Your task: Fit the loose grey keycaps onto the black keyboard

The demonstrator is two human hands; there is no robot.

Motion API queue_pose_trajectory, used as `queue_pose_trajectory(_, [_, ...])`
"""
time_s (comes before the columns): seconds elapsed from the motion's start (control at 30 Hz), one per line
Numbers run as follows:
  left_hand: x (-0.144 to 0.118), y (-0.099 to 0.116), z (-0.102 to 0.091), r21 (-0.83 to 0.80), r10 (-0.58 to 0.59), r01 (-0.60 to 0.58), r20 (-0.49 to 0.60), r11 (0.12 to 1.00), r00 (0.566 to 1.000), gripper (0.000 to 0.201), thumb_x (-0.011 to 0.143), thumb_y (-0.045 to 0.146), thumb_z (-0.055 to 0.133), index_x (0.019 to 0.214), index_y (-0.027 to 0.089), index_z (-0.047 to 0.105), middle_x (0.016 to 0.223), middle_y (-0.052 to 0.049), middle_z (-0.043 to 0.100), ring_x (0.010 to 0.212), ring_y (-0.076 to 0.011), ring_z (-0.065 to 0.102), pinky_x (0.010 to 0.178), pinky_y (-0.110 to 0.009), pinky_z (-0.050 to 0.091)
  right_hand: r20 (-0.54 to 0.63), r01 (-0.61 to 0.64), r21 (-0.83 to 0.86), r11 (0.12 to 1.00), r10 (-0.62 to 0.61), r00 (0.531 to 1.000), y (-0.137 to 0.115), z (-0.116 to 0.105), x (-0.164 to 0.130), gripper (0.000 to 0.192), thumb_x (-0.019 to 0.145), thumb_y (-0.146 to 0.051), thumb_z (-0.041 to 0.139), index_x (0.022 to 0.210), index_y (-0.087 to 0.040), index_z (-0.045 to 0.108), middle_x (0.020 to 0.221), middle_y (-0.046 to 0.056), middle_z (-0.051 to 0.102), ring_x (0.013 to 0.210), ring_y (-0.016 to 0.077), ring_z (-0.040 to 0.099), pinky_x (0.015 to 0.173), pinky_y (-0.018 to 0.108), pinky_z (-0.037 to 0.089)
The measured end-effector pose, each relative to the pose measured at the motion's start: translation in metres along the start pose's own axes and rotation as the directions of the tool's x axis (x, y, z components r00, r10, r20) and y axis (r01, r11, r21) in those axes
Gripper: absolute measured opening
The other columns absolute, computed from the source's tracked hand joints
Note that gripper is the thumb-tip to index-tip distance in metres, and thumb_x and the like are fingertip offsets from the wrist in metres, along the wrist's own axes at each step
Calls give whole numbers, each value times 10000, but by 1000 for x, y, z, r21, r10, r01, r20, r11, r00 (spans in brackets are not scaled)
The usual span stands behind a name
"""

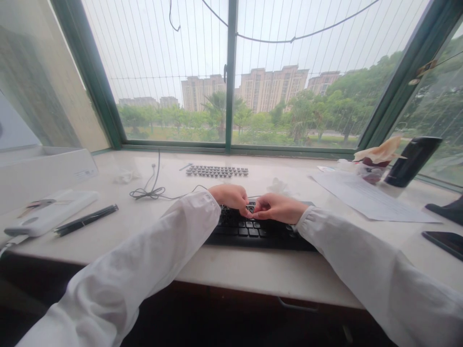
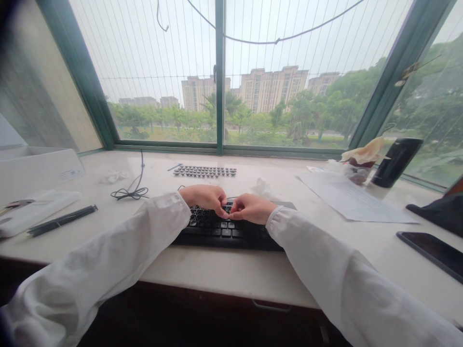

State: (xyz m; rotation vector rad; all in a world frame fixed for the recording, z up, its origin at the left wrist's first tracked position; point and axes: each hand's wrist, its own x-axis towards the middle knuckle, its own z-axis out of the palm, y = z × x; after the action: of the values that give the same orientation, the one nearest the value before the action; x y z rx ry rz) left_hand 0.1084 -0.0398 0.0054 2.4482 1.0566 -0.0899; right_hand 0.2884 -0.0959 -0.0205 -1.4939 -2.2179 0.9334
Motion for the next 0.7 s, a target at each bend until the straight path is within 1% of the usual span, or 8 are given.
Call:
queue_pose_trajectory(0.13, [4,0,-2,-4,44,-43,30,999,999,448,533,481,764,498,188,427,459,65,328,517,-104,294,542,-284,189,30,13,14,1000,-13,999,0,-1,3,355,652,-500,701,695,-156,623,572,-35,499,573,105,401,530,259,275])
queue_pose_trajectory(0.27, [7,4,-2,22,28,-29,46,999,999,434,497,404,782,470,189,406,456,67,326,519,-105,290,553,-284,193,39,-2,-11,1000,2,999,0,-1,5,295,649,-439,708,676,-156,628,596,-23,537,598,114,434,546,258,303])
queue_pose_trajectory(0.33, [6,5,-1,31,21,-23,53,999,998,431,512,388,774,474,191,392,459,67,326,523,-109,297,558,-286,195,41,6,-26,1000,-5,999,0,0,4,281,653,-426,708,677,-155,639,610,-16,557,612,120,453,560,260,318])
queue_pose_trajectory(0.4, [3,3,0,-7,28,-27,53,1000,998,431,534,412,766,505,194,395,472,68,329,533,-112,307,559,-285,190,37,22,-21,1000,-21,999,0,1,2,293,668,-442,701,694,-155,648,615,-14,567,612,122,460,570,264,328])
queue_pose_trajectory(0.5, [-2,-6,-1,-120,55,-51,34,991,998,443,545,482,765,574,198,426,501,71,338,545,-110,304,552,-278,186,12,28,25,999,-29,1000,1,0,-2,337,675,-482,696,719,-151,652,614,-12,569,603,121,463,576,266,344])
queue_pose_trajectory(0.6, [-6,-19,-10,-214,44,-54,-47,975,998,456,566,531,753,614,196,448,541,65,364,548,-105,314,539,-268,206,-139,31,35,999,-25,990,1,-7,-6,357,689,-501,681,732,-147,652,652,9,597,627,132,487,588,269,365])
queue_pose_trajectory(0.63, [-7,-24,-15,-230,11,-34,-98,973,995,449,574,531,751,622,194,458,556,60,386,551,-106,334,538,-265,222,-219,27,15,1000,-23,975,1,-11,-8,350,704,-497,672,740,-149,657,679,18,614,647,138,503,601,272,374])
queue_pose_trajectory(0.7, [-9,-33,-24,-242,-63,7,-225,970,972,424,600,531,739,646,190,492,596,42,454,570,-111,391,546,-257,265,-399,-9,-66,998,-18,917,4,-20,-11,317,738,-476,651,761,-161,675,731,31,640,687,151,532,633,279,387])
